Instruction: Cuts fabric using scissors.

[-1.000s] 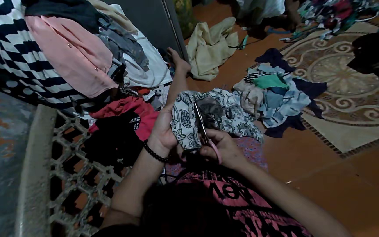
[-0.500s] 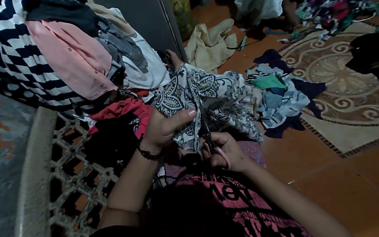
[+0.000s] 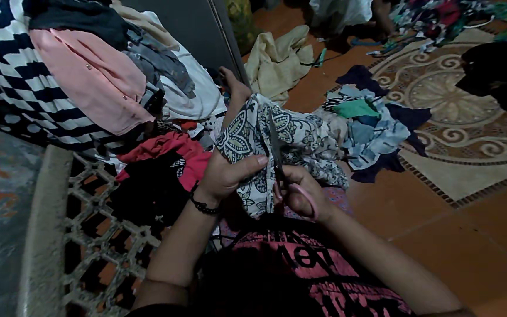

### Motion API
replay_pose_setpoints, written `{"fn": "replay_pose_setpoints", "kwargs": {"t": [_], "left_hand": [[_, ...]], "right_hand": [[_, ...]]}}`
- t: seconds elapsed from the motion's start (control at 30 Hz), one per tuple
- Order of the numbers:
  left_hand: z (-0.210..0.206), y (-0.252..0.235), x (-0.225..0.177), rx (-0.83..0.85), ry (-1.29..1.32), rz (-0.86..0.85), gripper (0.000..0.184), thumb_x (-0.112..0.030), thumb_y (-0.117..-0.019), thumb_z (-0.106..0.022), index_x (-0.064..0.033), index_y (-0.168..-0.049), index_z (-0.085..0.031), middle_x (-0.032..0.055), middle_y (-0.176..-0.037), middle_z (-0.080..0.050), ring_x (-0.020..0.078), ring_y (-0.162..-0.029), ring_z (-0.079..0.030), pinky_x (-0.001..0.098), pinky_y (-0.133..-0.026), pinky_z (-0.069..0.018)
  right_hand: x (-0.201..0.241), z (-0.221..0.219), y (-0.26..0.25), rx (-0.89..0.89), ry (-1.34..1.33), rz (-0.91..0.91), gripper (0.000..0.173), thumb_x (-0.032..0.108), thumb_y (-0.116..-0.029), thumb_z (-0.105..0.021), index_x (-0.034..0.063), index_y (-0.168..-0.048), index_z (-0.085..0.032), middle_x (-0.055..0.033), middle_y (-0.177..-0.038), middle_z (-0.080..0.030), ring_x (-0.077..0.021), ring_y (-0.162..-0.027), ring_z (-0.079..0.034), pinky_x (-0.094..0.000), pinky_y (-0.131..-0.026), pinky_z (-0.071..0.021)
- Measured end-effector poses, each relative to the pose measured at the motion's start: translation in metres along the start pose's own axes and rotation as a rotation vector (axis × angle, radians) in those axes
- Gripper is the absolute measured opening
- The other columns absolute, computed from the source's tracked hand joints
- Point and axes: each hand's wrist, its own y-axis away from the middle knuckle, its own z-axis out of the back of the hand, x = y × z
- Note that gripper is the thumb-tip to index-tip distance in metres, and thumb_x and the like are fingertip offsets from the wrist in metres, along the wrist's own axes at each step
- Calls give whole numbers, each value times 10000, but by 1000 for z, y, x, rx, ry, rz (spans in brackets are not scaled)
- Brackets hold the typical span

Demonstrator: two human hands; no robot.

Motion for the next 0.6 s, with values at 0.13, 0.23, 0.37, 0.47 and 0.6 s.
{"fn": "replay_pose_setpoints", "kwargs": {"t": [0.13, 0.23, 0.37, 0.47, 0.6], "left_hand": [[0, -1, 0, -22, -19, 6, 368, 21, -830, -700, -168, -1139, -636, -94, -972, -747, 9, -861, -709, 213, -773, -607], [0, -2, 2, -19, -14, -8, 383, 40, -820, -692, -163, -1140, -633, -92, -977, -744, 11, -858, -706, 214, -770, -606], [1, -2, 5, -10, -16, -22, 393, 45, -817, -706, -158, -1146, -634, -82, -983, -747, 27, -865, -714, 231, -780, -613], [-1, -1, 4, -27, -36, -20, 417, 45, -822, -709, -153, -1176, -614, -92, -1006, -742, 22, -894, -711, 235, -802, -612], [0, 0, 7, -36, -45, -26, 433, 53, -801, -718, -144, -1172, -614, -88, -1009, -740, 23, -902, -709, 239, -811, -612]], "right_hand": [[1, -2, 1, -11, 18, -2, 269, 510, -944, -667, 244, -976, -647, 213, -744, -595, 124, -622, -541, -70, -535, -448], [3, -3, 2, -27, 30, -8, 233, 479, -947, -677, 250, -985, -656, 222, -753, -608, 127, -641, -549, -71, -560, -457], [3, -5, 3, -74, 78, -36, 257, 495, -918, -703, 252, -999, -675, 223, -745, -621, 121, -616, -553, -85, -538, -474], [4, -8, 4, -110, 81, -73, 257, 472, -903, -728, 242, -1012, -695, 202, -761, -653, 103, -589, -566, -102, -505, -487], [2, -8, 4, -107, 72, -43, 240, 452, -918, -718, 234, -1017, -697, 199, -767, -655, 102, -601, -574, -99, -516, -492]]}}
